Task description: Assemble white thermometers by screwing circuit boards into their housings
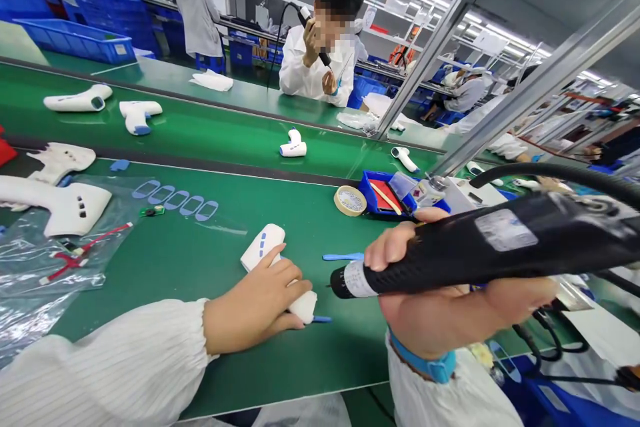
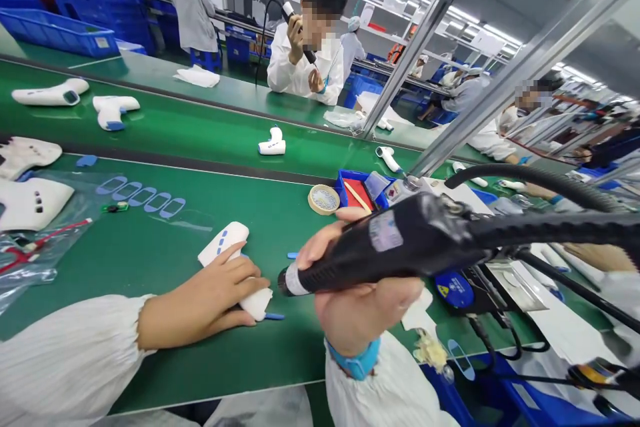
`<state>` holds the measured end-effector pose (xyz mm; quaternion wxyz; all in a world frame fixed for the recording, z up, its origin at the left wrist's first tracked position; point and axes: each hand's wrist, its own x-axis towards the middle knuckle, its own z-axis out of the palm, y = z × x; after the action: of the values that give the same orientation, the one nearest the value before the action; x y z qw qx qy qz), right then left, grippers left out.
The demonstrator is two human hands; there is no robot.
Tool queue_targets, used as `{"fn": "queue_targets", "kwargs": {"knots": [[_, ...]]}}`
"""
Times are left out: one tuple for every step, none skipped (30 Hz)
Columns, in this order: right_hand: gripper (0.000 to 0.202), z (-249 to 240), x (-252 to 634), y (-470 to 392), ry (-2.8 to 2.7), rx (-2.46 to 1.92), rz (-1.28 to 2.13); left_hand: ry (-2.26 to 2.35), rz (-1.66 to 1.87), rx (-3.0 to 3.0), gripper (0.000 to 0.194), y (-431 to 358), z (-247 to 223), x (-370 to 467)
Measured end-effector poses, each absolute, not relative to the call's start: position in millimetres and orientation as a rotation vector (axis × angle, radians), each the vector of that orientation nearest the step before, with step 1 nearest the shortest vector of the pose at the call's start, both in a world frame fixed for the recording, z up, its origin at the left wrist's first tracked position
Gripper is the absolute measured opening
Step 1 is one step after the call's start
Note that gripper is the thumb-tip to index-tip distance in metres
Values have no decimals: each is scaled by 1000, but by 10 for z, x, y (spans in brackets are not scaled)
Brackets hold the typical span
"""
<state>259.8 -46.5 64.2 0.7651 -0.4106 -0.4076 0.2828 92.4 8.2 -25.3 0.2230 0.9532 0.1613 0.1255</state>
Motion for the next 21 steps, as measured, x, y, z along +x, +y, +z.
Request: {"fn": "queue_targets", "kwargs": {"knots": [[59,613,2567,-444,-904,-894,642,454,357,2616,33,85,-263,927],[60,583,2545,-428,-920,-898,669,462,372,2601,33,87,-272,929],[61,554,2530,-415,-931,-902,691,466,386,2589,32,89,-279,931],[63,527,2519,-405,-939,-901,710,466,394,2582,33,90,-285,933],[64,504,2512,-398,-941,-897,726,462,399,2579,33,91,-290,933],[64,486,2507,-392,-939,-889,742,457,404,2579,33,92,-293,933],[64,472,2504,-388,-934,-881,753,454,408,2581,32,93,-294,933],[64,462,2501,-385,-932,-876,764,452,406,2589,32,93,-294,932],[64,455,2499,-382,-933,-874,775,453,397,2601,32,93,-292,933],[63,451,2496,-380,-937,-874,780,456,385,2613,33,92,-290,934],[63,447,2493,-378,-941,-878,780,460,375,2621,34,91,-287,935],[63,444,2491,-376,-949,-886,780,462,371,2624,34,89,-286,937],[63,439,2488,-373,-958,-898,781,465,381,2621,34,88,-285,939],[63,432,2486,-369,-966,-911,783,469,401,2614,33,87,-286,941],[63,424,2483,-363,-970,-923,782,471,422,2606,33,87,-287,943],[63,414,2480,-356,-972,-932,783,470,439,2602,33,88,-290,946],[62,404,2477,-349,-973,-936,787,467,448,2601,33,89,-293,948],[61,394,2474,-342,-971,-937,795,462,449,2601,34,91,-296,950],[60,386,2470,-336,-969,-935,807,458,449,2602,35,94,-298,951],[60,380,2466,-332,-972,-931,826,456,449,2602,35,96,-301,953],[61,377,2461,-329,-976,-925,845,455,449,2604,35,99,-302,953]]}}
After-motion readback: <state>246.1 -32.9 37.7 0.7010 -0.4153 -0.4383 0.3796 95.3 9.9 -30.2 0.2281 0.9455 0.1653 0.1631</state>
